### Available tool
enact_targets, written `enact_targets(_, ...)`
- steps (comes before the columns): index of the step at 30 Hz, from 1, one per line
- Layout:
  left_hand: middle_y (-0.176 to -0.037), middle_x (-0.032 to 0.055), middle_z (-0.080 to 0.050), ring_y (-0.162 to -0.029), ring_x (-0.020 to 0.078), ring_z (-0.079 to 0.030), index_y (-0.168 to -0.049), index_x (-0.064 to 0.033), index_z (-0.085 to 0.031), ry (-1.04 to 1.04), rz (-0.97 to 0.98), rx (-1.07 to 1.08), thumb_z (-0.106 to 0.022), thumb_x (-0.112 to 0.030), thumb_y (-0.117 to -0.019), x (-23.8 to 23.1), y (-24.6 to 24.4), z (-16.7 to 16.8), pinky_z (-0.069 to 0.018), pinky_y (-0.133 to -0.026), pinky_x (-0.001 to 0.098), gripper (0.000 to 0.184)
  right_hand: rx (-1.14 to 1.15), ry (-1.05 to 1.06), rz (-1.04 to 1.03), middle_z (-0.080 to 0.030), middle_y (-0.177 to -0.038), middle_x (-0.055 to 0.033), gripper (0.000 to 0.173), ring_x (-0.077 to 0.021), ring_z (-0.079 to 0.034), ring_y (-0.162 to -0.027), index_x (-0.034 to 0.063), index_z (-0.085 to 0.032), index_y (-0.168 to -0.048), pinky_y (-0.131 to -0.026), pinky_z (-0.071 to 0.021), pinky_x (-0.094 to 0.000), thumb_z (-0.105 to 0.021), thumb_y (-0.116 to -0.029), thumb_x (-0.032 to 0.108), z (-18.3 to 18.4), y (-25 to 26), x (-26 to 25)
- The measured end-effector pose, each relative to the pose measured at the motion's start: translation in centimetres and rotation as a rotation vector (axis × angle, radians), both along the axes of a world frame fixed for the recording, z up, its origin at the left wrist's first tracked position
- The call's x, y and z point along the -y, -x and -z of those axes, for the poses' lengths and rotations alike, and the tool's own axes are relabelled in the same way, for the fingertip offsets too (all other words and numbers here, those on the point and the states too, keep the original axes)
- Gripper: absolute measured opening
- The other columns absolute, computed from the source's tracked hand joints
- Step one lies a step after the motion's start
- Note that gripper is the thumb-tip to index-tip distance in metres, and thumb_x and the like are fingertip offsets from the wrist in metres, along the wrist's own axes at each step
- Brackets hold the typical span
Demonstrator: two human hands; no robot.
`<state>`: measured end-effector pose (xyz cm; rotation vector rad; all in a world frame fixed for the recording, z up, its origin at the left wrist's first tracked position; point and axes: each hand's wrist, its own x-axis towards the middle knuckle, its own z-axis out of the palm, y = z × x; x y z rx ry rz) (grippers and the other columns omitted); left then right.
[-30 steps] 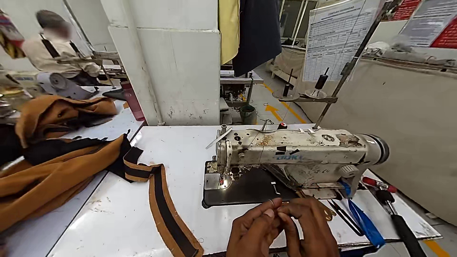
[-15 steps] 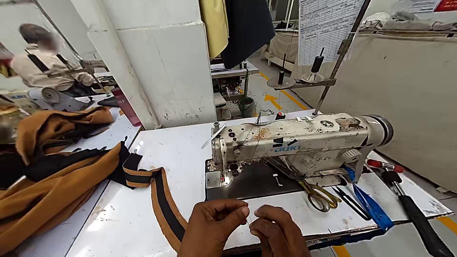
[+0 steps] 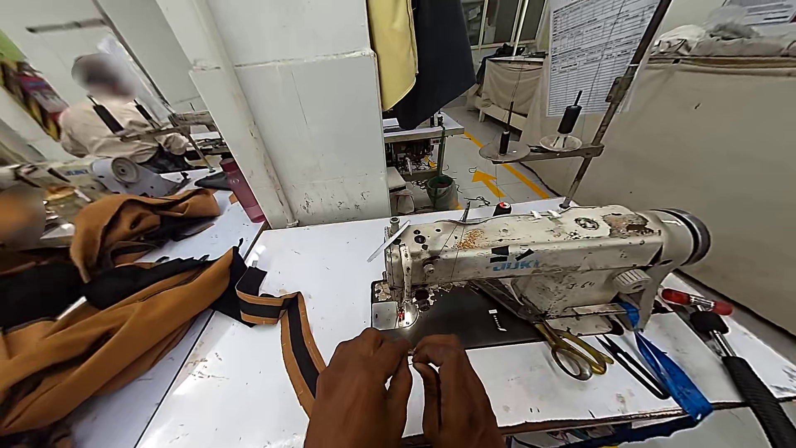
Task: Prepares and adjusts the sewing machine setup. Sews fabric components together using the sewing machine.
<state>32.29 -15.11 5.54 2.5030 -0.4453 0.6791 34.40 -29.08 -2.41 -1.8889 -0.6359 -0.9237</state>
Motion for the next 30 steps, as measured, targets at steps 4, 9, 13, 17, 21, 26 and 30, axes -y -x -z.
enact_targets(4, -0.09, 0.0023, -0.074, -0.085, 0.0111, -0.071, -0.098, -0.0101, -0.08, 0.099, -0.031, 0.131, -0.066, -0.017, -0.0931, 1.2, 0.0, 0.8, -0.0581, -0.078, 0.027, 0.016, -0.192, -0.213, -0.052, -0.062, -0.089, -0.0018, 0.023, -0.0016, -0.062, -0.078, 0.0022, -0.058, -0.103, -0.07, -0.0549, -0.0155, -0.047, -0.1092, 0.021, -1.4, 0.6, -0.4)
enact_targets(9, -0.095, 0.0032, -0.075, -0.089, 0.012, -0.073, -0.098, -0.0036, -0.078, 0.595, 0.123, 0.222, -0.073, -0.009, -0.091, 3.0, -1.5, 3.4, -0.064, -0.082, 0.0262, 0.01, -0.432, -0.543, -0.271, -0.061, -0.08, -0.001, 0.014, -0.0074, -0.062, -0.068, 0.0008, -0.055, -0.106, -0.062, -0.0557, -0.0221, -0.044, -0.1088, 0.009, -3.5, 0.4, 0.2)
enact_targets(13, -0.096, 0.007, -0.076, -0.092, 0.018, -0.074, -0.098, -0.0027, -0.076, 0.81, 0.185, 0.221, -0.075, -0.009, -0.0916, 3.6, -2.1, 4.8, -0.0636, -0.086, 0.0306, 0.009, -0.486, -0.588, -0.344, -0.064, -0.08, -0.004, 0.013, -0.0106, -0.064, -0.068, -0.0011, -0.057, -0.106, -0.063, -0.0575, -0.0248, -0.048, -0.1074, 0.008, -3.7, 0.1, 1.0)
enact_targets(17, -0.097, 0.0075, -0.075, -0.092, 0.0174, -0.074, -0.098, -0.0042, -0.077, 0.867, 0.248, 0.229, -0.076, -0.008, -0.0912, 3.4, -2.4, 5.4, -0.0632, -0.085, 0.029, 0.008, -0.478, -0.565, -0.419, -0.067, -0.084, -0.0046, 0.012, -0.0099, -0.066, -0.069, -0.0002, -0.062, -0.105, -0.062, -0.0582, -0.0233, -0.055, -0.1047, 0.009, -3.4, -0.3, 1.9)
enact_targets(21, -0.096, 0.0028, -0.076, -0.097, 0.0174, -0.073, -0.098, -0.011, -0.078, 0.825, 0.282, 0.243, -0.078, -0.013, -0.0905, 2.8, -2.7, 5.6, -0.0607, -0.093, 0.0321, 0.008, -0.579, -0.584, -0.548, -0.069, -0.085, -0.0067, 0.023, -0.0126, -0.068, -0.071, -0.0019, -0.058, -0.121, -0.063, -0.0597, -0.026, -0.061, -0.102, 0.01, -3.1, -1.0, 3.1)
enact_targets(26, -0.095, -0.002, -0.076, -0.099, 0.0155, -0.073, -0.098, -0.0142, -0.077, 0.75, 0.269, 0.287, -0.078, -0.014, -0.0909, 2.4, -3.0, 5.8, -0.0569, -0.1, 0.0352, 0.007, -0.538, -0.529, -0.575, -0.07, -0.086, -0.0044, 0.015, -0.0089, -0.067, -0.071, 0.0016, -0.064, -0.103, -0.064, -0.0589, -0.0228, -0.063, -0.1021, 0.016, -2.9, -1.6, 3.4)
enact_targets(30, -0.095, -0.0023, -0.076, -0.097, 0.0142, -0.073, -0.097, -0.0132, -0.077, 0.705, 0.243, 0.308, -0.077, -0.013, -0.0914, 2.3, -3.1, 5.7, -0.0577, -0.098, 0.0344, 0.006, -0.433, -0.456, -0.474, -0.07, -0.086, -0.0039, 0.019, -0.0094, -0.067, -0.073, 0.0017, -0.069, -0.102, -0.067, -0.0595, -0.0231, -0.057, -0.1051, 0.016, -2.6, -1.9, 3.1)
